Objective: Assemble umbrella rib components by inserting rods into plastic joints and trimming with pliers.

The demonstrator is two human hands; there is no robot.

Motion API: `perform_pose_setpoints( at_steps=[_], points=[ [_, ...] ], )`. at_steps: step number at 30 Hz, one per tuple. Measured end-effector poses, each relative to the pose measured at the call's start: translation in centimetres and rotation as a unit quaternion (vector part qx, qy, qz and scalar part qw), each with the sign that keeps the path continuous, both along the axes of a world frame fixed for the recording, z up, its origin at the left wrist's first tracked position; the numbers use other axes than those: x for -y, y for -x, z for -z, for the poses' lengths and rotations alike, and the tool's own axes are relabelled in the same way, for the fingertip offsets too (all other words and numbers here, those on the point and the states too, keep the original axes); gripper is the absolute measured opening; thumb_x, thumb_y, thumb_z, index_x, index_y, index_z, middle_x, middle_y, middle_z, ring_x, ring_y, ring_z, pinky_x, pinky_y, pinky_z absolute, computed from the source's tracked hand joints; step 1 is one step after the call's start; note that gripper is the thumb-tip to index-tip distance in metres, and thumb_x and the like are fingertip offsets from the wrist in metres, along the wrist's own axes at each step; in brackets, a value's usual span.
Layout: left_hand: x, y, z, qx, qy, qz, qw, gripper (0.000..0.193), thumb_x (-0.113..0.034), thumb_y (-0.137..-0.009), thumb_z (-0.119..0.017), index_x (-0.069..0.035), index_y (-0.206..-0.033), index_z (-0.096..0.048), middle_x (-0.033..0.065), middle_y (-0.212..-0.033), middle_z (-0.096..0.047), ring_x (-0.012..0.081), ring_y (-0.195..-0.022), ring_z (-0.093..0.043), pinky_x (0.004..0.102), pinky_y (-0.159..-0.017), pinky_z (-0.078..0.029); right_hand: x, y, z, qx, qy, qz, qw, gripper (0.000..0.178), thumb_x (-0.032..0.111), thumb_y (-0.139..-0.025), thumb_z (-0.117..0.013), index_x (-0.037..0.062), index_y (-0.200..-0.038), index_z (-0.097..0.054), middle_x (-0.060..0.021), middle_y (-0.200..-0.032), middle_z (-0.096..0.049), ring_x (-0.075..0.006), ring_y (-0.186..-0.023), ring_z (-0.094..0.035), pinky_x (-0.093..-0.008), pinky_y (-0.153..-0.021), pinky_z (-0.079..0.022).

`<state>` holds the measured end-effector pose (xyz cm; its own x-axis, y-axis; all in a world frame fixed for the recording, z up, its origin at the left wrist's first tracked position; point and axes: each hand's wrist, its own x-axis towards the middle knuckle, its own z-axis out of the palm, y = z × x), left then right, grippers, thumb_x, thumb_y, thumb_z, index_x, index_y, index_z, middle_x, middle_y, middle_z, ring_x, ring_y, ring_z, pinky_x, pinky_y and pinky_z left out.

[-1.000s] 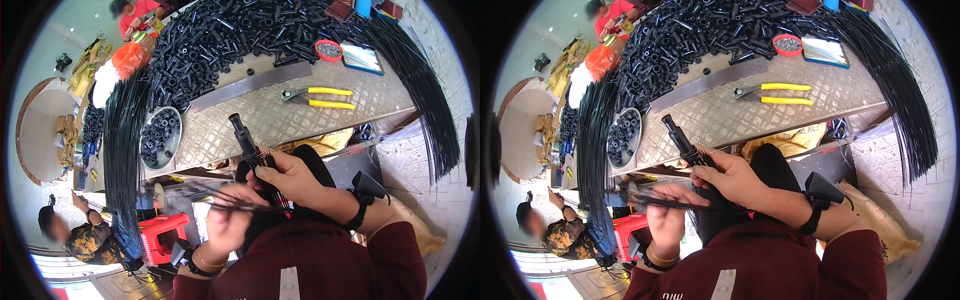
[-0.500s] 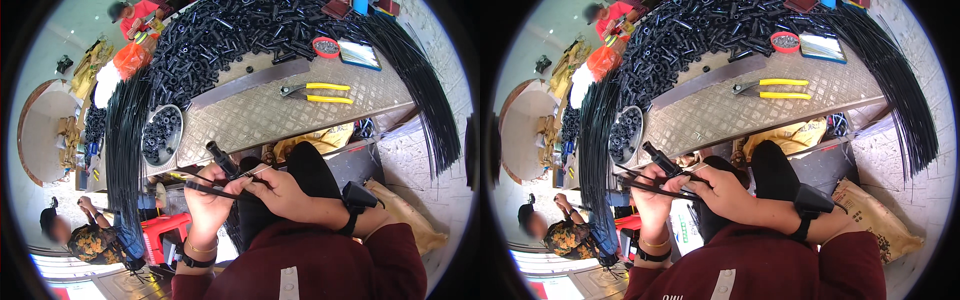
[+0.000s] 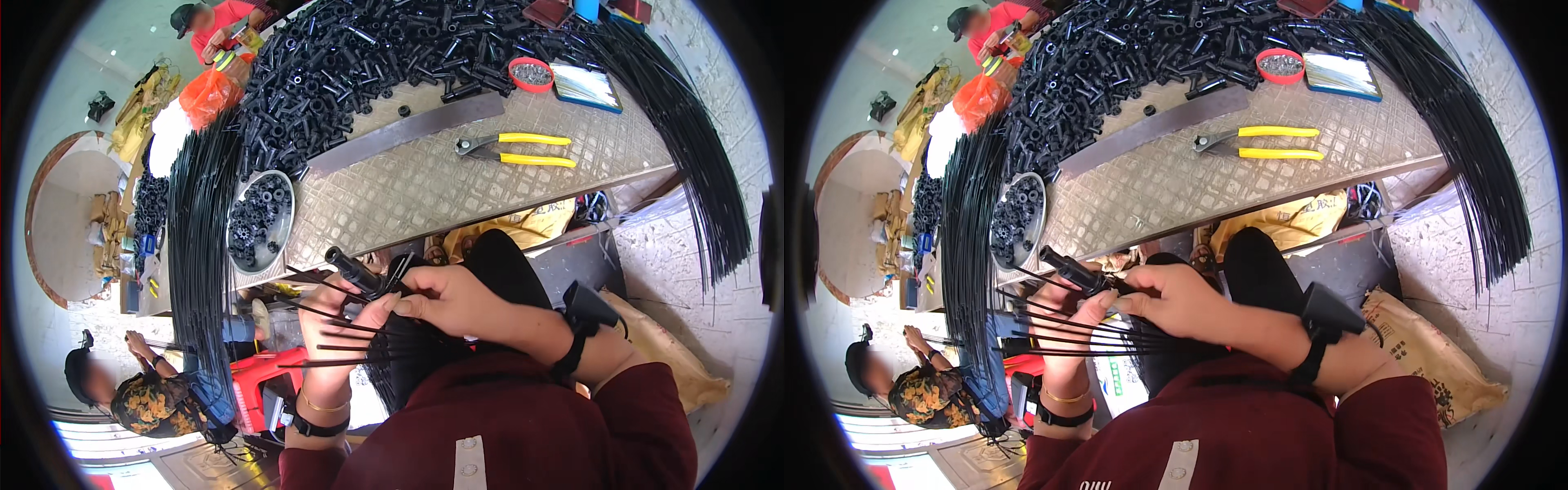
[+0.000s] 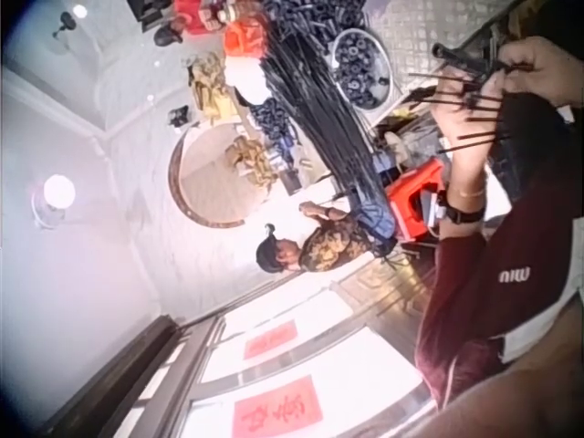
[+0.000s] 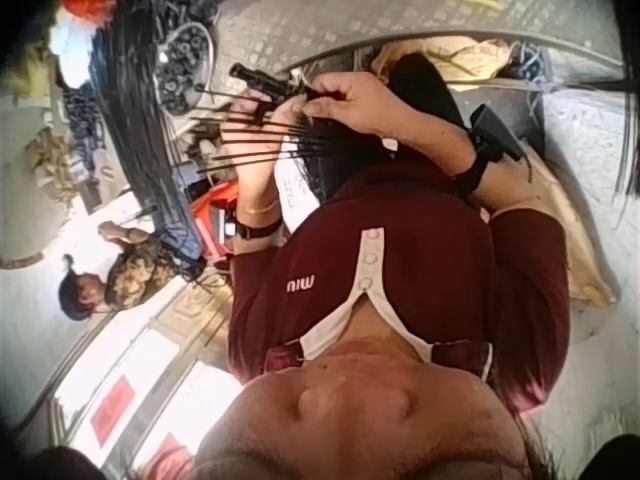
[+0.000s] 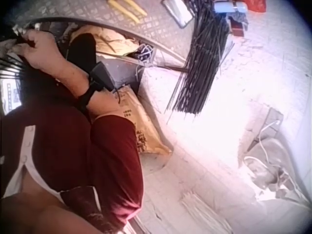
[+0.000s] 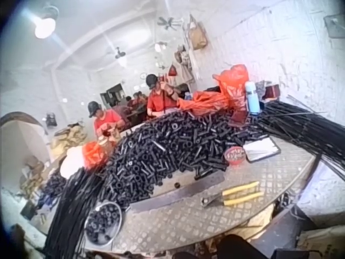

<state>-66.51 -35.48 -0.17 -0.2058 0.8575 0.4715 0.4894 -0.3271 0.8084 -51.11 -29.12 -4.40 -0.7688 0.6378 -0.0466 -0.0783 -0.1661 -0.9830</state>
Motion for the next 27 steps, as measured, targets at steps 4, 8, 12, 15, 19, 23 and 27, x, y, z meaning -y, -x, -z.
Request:
perform_pose_setpoints(
  at_steps=[4,8,12,15,19,23,27],
  points=[
    [0.1,0.5,0.0,0.086,0.059,0.055,0.993,0.027,0.007,-0.074,-0.069,0.002,-0.099,-0.061,0.0064,-0.088,-0.066,0.0106,-0.078,-0.062,0.0236,-0.072,-0.050,0.4,0.7,0.5,-0.076,0.004,0.039,0.996,0.017,0.016,-0.085,-0.065,0.0020,-0.081,-0.056,0.0004,-0.065,-0.047,-0.0059,-0.063,-0.039,-0.0239,-0.057,-0.036],
    [0.3,1.3,0.4,0.208,0.152,0.021,0.966,0.036,0.015,-0.075,-0.063,0.009,-0.108,-0.053,0.0166,-0.107,-0.059,0.0200,-0.087,-0.060,0.0329,-0.079,-0.054,1.0,0.8,-0.2,-0.025,-0.265,0.152,0.952,0.011,0.012,-0.084,-0.059,0.0015,-0.086,-0.055,-0.0124,-0.075,-0.053,-0.0267,-0.069,-0.053,-0.0344,-0.063,-0.042],
    [0.2,0.7,0.1,0.259,0.106,0.049,0.959,0.030,0.011,-0.074,-0.067,0.008,-0.101,-0.056,0.0128,-0.098,-0.062,0.0161,-0.082,-0.060,0.0297,-0.076,-0.052,0.9,0.3,-0.6,-0.009,-0.278,0.137,0.951,0.012,0.012,-0.084,-0.059,0.0014,-0.085,-0.055,-0.0139,-0.077,-0.053,-0.0308,-0.071,-0.052,-0.0364,-0.063,-0.042],
    [0.2,0.5,-0.1,0.206,0.098,0.052,0.972,0.019,0.008,-0.073,-0.069,0.003,-0.090,-0.061,0.0046,-0.083,-0.064,0.0088,-0.075,-0.057,0.0235,-0.071,-0.047,0.9,0.2,-0.4,0.013,-0.167,0.094,0.981,0.015,0.014,-0.085,-0.061,0.0010,-0.082,-0.055,-0.0108,-0.068,-0.051,-0.0215,-0.064,-0.051,-0.0313,-0.060,-0.041],
    [0.1,1.7,0.2,0.240,0.117,0.087,0.960,0.027,0.009,-0.071,-0.070,0.003,-0.096,-0.062,0.0073,-0.088,-0.065,0.0117,-0.081,-0.059,0.0249,-0.073,-0.048,0.2,0.6,0.7,-0.009,-0.092,0.075,0.993,0.018,0.017,-0.085,-0.064,0.0007,-0.081,-0.057,-0.0036,-0.063,-0.051,-0.0113,-0.059,-0.047,-0.0265,-0.056,-0.038],
    [-0.8,3.2,0.0,0.333,0.197,0.167,0.907,0.034,0.008,-0.071,-0.071,0.003,-0.103,-0.062,0.0086,-0.094,-0.066,0.0156,-0.088,-0.061,0.0294,-0.079,-0.052,-1.9,0.4,0.9,-0.035,0.081,-0.042,0.995,0.020,0.022,-0.084,-0.068,0.0035,-0.085,-0.060,0.0029,-0.070,-0.056,-0.0053,-0.063,-0.049,-0.0216,-0.057,-0.040],
    [-1.4,4.1,0.9,0.265,0.212,0.172,0.925,0.036,-0.002,-0.070,-0.076,0.003,-0.104,-0.064,0.0085,-0.096,-0.066,0.0152,-0.087,-0.062,0.0293,-0.079,-0.050,-2.3,0.8,1.0,-0.006,0.169,-0.069,0.983,0.022,0.024,-0.081,-0.072,0.0066,-0.085,-0.060,0.0034,-0.074,-0.057,-0.0054,-0.068,-0.052,-0.0210,-0.060,-0.043]
  ],
)
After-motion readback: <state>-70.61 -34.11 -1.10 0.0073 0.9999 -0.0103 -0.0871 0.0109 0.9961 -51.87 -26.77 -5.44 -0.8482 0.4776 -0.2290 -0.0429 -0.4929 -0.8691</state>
